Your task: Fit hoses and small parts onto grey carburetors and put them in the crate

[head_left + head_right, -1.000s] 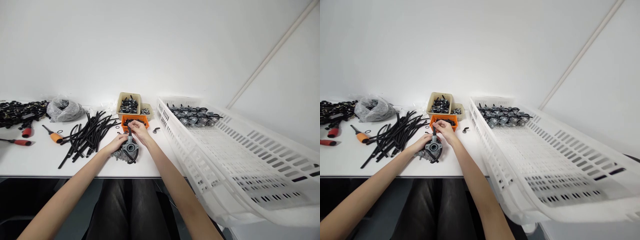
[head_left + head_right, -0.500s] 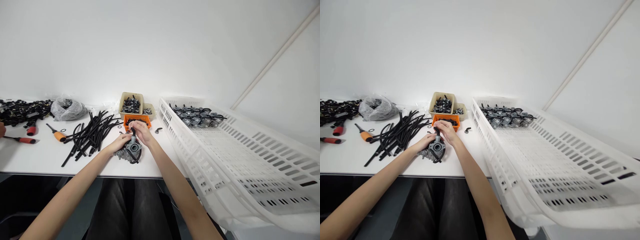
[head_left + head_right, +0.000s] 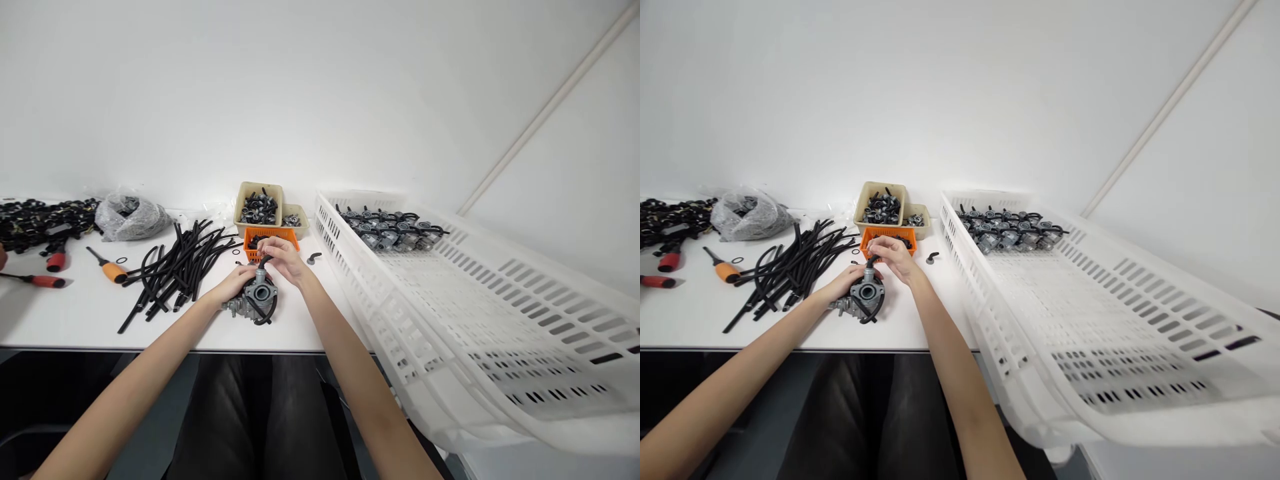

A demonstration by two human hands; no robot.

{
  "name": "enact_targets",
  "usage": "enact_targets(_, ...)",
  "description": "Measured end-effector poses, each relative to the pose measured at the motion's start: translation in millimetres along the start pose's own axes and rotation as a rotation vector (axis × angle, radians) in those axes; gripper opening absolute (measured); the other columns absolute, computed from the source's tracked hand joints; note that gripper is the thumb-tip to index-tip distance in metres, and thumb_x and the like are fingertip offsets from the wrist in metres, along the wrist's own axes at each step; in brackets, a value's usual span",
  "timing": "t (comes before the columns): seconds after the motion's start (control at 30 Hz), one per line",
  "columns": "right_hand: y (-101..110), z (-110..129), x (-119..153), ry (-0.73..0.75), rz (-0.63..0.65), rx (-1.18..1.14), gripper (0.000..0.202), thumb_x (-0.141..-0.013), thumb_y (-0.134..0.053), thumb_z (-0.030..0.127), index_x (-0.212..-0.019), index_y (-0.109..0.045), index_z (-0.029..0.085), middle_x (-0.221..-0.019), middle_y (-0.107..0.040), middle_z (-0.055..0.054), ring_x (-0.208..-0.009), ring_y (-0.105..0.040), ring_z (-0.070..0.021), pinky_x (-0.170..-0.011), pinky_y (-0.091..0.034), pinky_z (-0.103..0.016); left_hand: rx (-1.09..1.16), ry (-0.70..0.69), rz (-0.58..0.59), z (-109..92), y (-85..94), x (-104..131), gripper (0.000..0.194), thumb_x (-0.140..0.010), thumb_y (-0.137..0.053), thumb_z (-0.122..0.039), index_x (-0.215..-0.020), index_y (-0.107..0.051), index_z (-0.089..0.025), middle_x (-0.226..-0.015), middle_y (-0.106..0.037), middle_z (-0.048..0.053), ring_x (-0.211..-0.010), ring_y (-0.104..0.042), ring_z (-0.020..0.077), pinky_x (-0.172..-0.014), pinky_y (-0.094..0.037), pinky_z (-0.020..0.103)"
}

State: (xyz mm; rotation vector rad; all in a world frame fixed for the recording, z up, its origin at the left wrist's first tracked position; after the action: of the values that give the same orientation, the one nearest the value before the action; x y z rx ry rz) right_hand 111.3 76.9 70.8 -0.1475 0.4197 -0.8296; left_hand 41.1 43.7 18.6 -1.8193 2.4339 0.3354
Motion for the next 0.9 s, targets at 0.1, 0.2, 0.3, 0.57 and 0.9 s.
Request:
enact_targets(0.1, 13.1, -8.6, -2.8, -0.041, -0.070, 0.050, 0.024, -0.062, -0.079, 0.034, -0.073, -0.065, 0.018, -0.077, -0.060, 0.001, -0.073, -0.054, -0.0117, -0.069, -0.043, -0.026, -0.026, -0.022, 0.020, -1.4, -0.2, 0.3, 0.042, -0.074, -0.051, -0.051, -0.078, -0.071, -0.014, -0.085, -0.072, 0.008, -0.086, -0.063, 0.0228, -0.082, -0.046, 0.030)
enact_targets(0.2, 22.4, -13.5, -4.8, -0.037, -0.143, 0.125, 0.030, -0.061, -0.079, 0.041, -0.068, -0.062, 0.017, -0.072, -0.059, 0.001, -0.069, -0.054, -0.0104, -0.066, -0.043, -0.025, -0.047, -0.017, 0.017, -1.8, 0.9, 1.1, 0.042, -0.074, -0.050, -0.051, -0.077, -0.071, -0.014, -0.083, -0.072, 0.008, -0.085, -0.063, 0.0230, -0.082, -0.047, 0.031)
enact_targets(0.3, 22.6, -14.9, -5.9, -0.015, -0.172, 0.190, 0.033, -0.062, -0.078, 0.045, -0.066, -0.060, 0.017, -0.067, -0.056, 0.003, -0.063, -0.051, -0.0091, -0.062, -0.041, -0.024, -0.048, -0.007, 0.017, -1.9, 0.9, 1.8, 0.042, -0.075, -0.050, -0.051, -0.078, -0.071, -0.014, -0.083, -0.072, 0.008, -0.086, -0.063, 0.0232, -0.082, -0.046, 0.031)
enact_targets(0.57, 15.0, -9.4, -5.4, 0.037, -0.211, 0.286, 0.032, -0.061, -0.077, 0.047, -0.066, -0.065, 0.017, -0.064, -0.058, 0.002, -0.062, -0.051, -0.0107, -0.060, -0.041, -0.025, -0.018, 0.003, 0.006, 0.0, -1.1, 0.3, 0.042, -0.073, -0.053, -0.052, -0.076, -0.070, -0.015, -0.084, -0.072, 0.008, -0.085, -0.063, 0.0226, -0.081, -0.047, 0.031)
enact_targets(0.9, -8.0, -4.3, -3.1, 0.119, -0.052, 0.132, 0.030, -0.070, -0.071, 0.049, -0.069, -0.073, 0.019, -0.085, -0.066, -0.004, -0.086, -0.056, -0.0167, -0.078, -0.042, -0.029, -0.011, 0.042, -0.020, 6.9, 3.3, -1.7, 0.041, -0.071, -0.057, -0.051, -0.077, -0.070, -0.013, -0.080, -0.070, 0.007, -0.078, -0.062, 0.0206, -0.078, -0.047, 0.030)
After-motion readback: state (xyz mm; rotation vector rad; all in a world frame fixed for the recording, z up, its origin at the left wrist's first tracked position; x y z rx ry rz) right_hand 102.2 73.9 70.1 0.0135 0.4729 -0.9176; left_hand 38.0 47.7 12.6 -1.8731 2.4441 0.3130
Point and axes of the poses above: each hand's wrist, its own x-axis away from the middle knuckle, its own y-axis out of the back of the hand, z = x × y, the point moved 9 cm from there along -x, towards the middle knuckle
